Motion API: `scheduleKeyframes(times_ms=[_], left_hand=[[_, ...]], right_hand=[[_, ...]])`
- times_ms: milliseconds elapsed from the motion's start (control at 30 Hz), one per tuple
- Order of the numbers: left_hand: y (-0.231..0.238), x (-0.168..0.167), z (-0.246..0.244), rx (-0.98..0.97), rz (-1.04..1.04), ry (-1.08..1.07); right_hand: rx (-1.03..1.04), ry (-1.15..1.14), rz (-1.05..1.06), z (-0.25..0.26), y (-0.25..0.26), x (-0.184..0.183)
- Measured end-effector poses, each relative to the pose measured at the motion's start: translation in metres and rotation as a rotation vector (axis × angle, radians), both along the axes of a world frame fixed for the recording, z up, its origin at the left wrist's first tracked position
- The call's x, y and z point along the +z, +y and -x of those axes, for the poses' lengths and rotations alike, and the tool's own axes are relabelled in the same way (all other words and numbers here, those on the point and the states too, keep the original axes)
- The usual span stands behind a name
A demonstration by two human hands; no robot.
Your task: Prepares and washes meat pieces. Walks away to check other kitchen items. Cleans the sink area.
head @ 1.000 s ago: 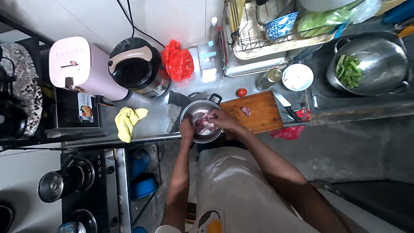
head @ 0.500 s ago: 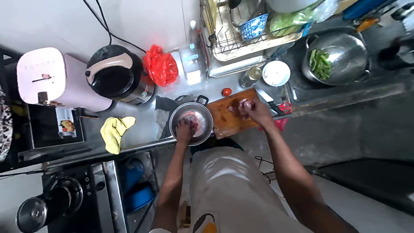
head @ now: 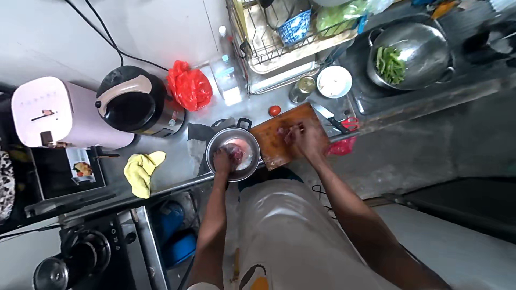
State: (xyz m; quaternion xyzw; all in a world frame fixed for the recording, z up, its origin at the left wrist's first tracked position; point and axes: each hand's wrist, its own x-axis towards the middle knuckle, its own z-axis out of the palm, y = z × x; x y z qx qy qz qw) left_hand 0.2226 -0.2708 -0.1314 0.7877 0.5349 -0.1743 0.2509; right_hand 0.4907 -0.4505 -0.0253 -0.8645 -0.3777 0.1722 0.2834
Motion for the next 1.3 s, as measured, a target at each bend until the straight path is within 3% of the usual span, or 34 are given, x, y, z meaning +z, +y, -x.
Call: scheduleKeyframes(times_ms=[167,367,467,567,700,867,1033,1300], left_hand=[[0.003,0.026,0.001,0.105,0.160,-0.140],[-0.001,0.026,0.003,-0.081,-0.036,-0.011],[0.001,0.026,0.006,-0.044,-0.042,-0.137],[0.003,0.030,0.012,0.165,0.107,-0.315],[0.009,0.027,0.018,0.380,0.230,-0.445],[0.021,0.009,0.017,0.348,0.247,-0.492],[0.007,0.030,0.016,0.431,0.318,-0.528],[0.001,0.024,0.020,0.653,0.342,-0.707]], right_hand=[[0.494,0.161,-0.127,0.073,0.054,-0.009],[0.784,0.176,0.380,0.126,0.097,-0.045],[0.711,0.161,0.402,0.132,0.107,-0.071],[0.571,0.236,0.399,0.132,0.119,-0.083],[0.419,0.523,0.358,0.128,0.128,-0.102],[0.274,0.877,0.187,0.129,0.130,-0.114],[0.240,0.905,0.235,0.128,0.125,-0.098],[0.285,0.862,0.245,0.129,0.125,-0.125]])
